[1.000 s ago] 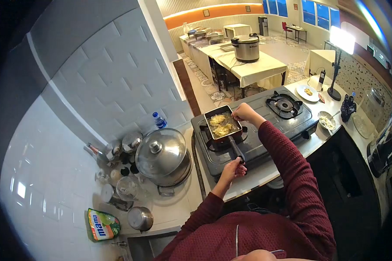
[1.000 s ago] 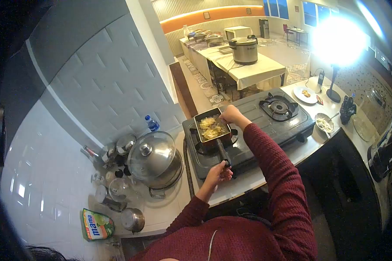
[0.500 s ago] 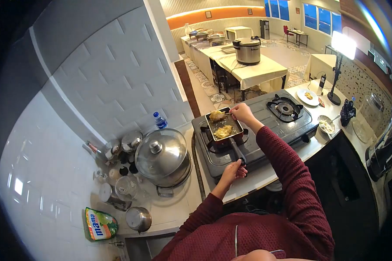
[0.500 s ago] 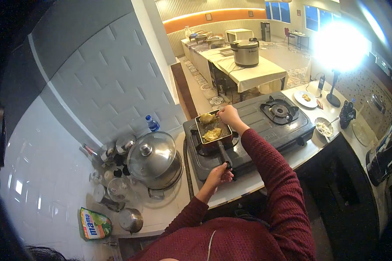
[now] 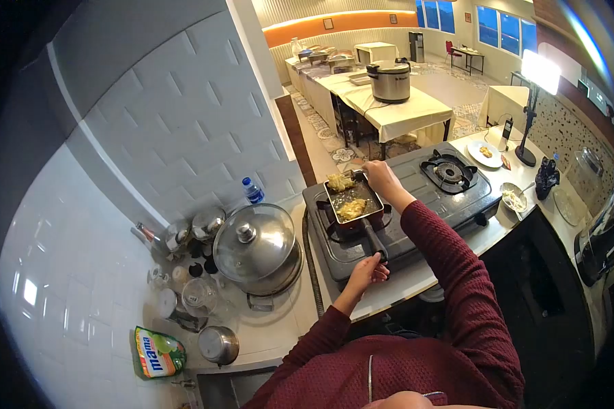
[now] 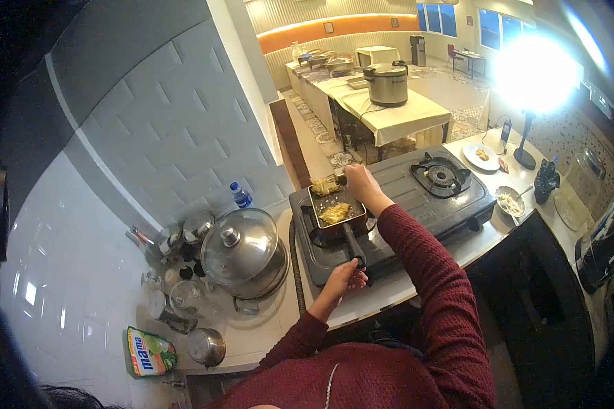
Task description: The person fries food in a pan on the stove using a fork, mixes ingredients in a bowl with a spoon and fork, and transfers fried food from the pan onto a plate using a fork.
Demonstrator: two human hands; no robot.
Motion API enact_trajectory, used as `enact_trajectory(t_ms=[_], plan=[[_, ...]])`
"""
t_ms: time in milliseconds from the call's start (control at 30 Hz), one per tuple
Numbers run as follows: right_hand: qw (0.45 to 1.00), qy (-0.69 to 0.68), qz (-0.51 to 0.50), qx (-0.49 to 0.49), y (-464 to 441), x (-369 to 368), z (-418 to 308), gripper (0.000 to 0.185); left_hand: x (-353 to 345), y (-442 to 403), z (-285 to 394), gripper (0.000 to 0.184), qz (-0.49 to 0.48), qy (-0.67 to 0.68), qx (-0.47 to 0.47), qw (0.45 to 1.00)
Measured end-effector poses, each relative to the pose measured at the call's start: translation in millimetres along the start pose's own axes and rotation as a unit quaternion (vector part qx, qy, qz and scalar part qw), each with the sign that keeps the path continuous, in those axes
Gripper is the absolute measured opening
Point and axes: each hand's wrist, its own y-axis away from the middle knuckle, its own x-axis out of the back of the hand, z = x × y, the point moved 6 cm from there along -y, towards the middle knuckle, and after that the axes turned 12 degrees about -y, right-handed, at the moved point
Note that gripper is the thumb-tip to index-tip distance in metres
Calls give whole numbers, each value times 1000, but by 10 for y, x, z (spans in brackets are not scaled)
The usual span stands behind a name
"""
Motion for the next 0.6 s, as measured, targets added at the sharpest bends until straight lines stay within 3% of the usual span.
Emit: enact_trajectory(t_ms=[100,600], plan=[[999,15,23,35,0,-39,-54,11,3,-2,-2,45,1,1,-5,1000],[986,88,-74,122,64,-301,-48,8,8,-22,-32,44,5,1,-7,1000]])
